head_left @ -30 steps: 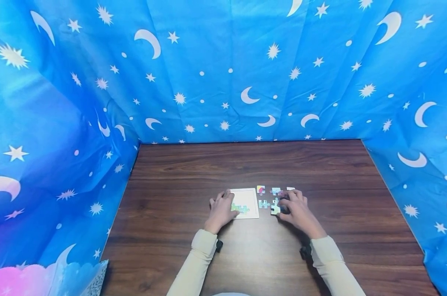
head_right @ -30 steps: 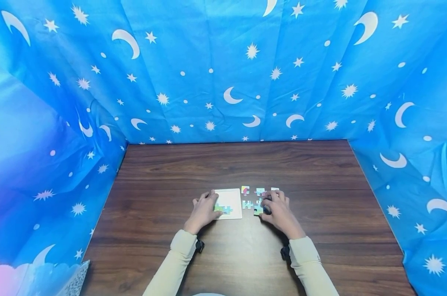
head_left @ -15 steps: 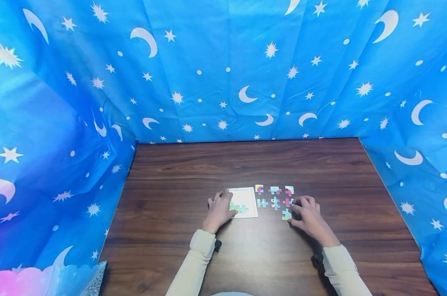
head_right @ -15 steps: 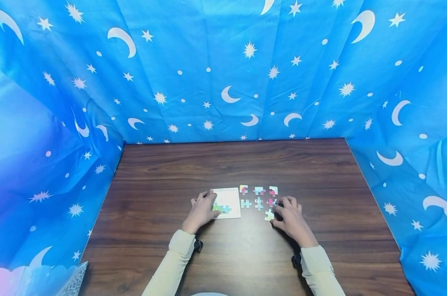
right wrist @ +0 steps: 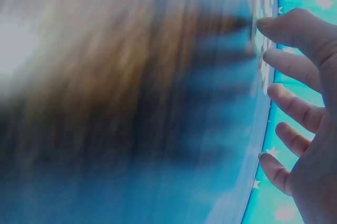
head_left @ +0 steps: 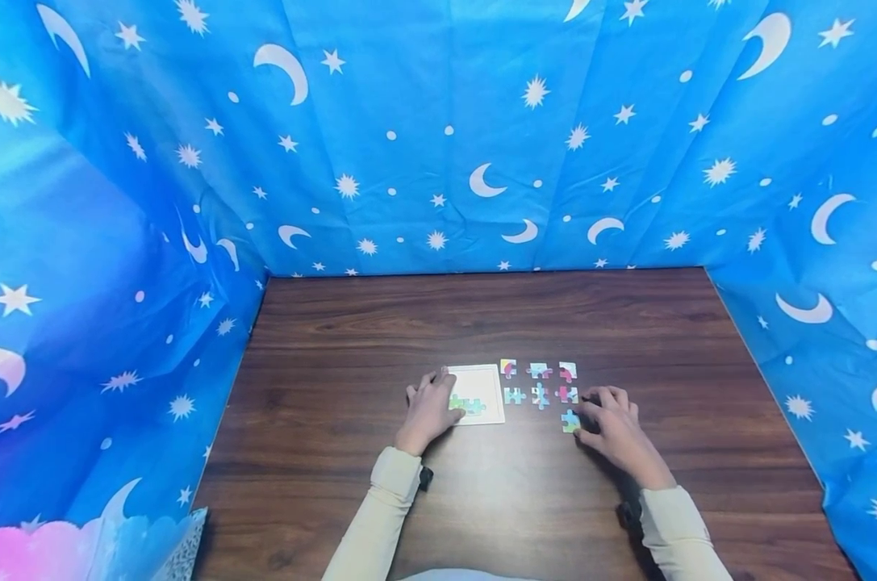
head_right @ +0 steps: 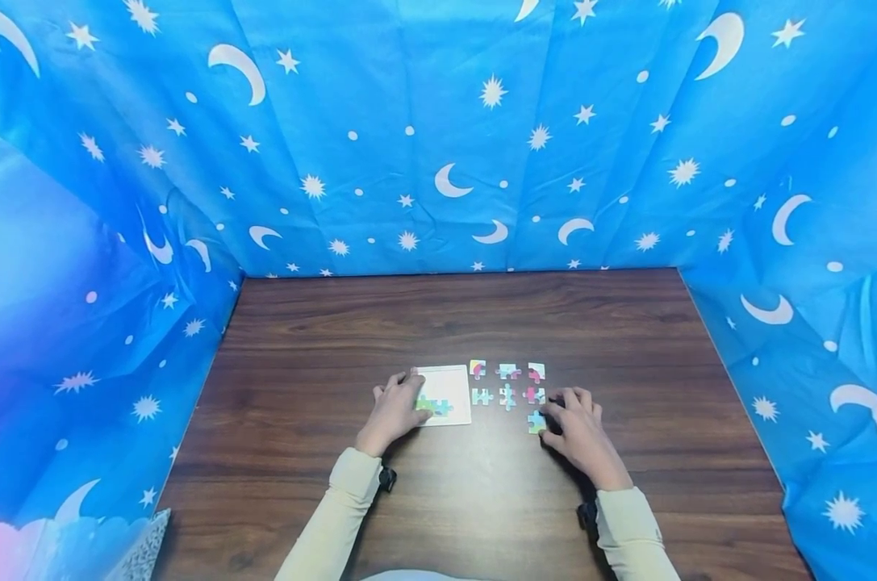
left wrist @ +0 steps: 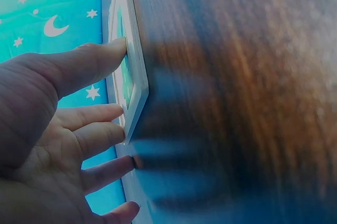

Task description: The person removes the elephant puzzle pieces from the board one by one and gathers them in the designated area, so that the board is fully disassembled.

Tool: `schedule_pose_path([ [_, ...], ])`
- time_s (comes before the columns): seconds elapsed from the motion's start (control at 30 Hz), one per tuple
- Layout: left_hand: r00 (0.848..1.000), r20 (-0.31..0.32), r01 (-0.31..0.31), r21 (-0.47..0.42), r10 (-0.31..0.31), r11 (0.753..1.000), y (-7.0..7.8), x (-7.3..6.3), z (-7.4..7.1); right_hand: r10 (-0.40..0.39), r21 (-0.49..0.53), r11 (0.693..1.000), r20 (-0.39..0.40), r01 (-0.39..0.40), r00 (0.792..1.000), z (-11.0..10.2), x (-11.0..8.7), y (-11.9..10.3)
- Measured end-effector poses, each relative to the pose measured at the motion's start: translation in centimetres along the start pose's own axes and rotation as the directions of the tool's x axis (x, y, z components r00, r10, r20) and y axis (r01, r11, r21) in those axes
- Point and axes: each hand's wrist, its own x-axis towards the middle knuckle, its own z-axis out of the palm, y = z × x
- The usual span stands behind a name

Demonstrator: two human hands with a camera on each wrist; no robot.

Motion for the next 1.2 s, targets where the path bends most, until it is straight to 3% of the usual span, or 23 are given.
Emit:
schedule_pose_path([
  [0.2,1.0,0.01,-0.009,0.027,0.008,1.0,-0.3,0.1,0.0,-0.031,0.011,0.999,-0.045,0.032,0.998,1.2,1.4,-1.2],
  [0.37,0.999,0.034,-0.009,0.011,0.008,1.0,-0.4,-0.1,-0.1,-0.062,0.004,0.998,-0.058,0.063,0.996,2.5,3.1,-2.7],
  [0.63,1.0,0.023,-0.004,-0.011,0.005,1.0,-0.6,-0.2,-0.1,-0.15,0.016,0.988,-0.082,0.151,0.985,4.2,6.1,-5.4],
  [1.0,1.0,0.021,-0.002,-0.01,0.002,1.0,-0.8,-0.5,-0.3,-0.211,0.063,0.976,0.044,0.208,0.976,6.7,8.8,-8.8],
  [1.2,0.999,0.035,-0.035,-0.001,0.035,0.999,-0.9,-0.3,-0.2,-0.214,0.046,0.976,0.068,0.211,0.974,7.3,9.3,-9.5],
])
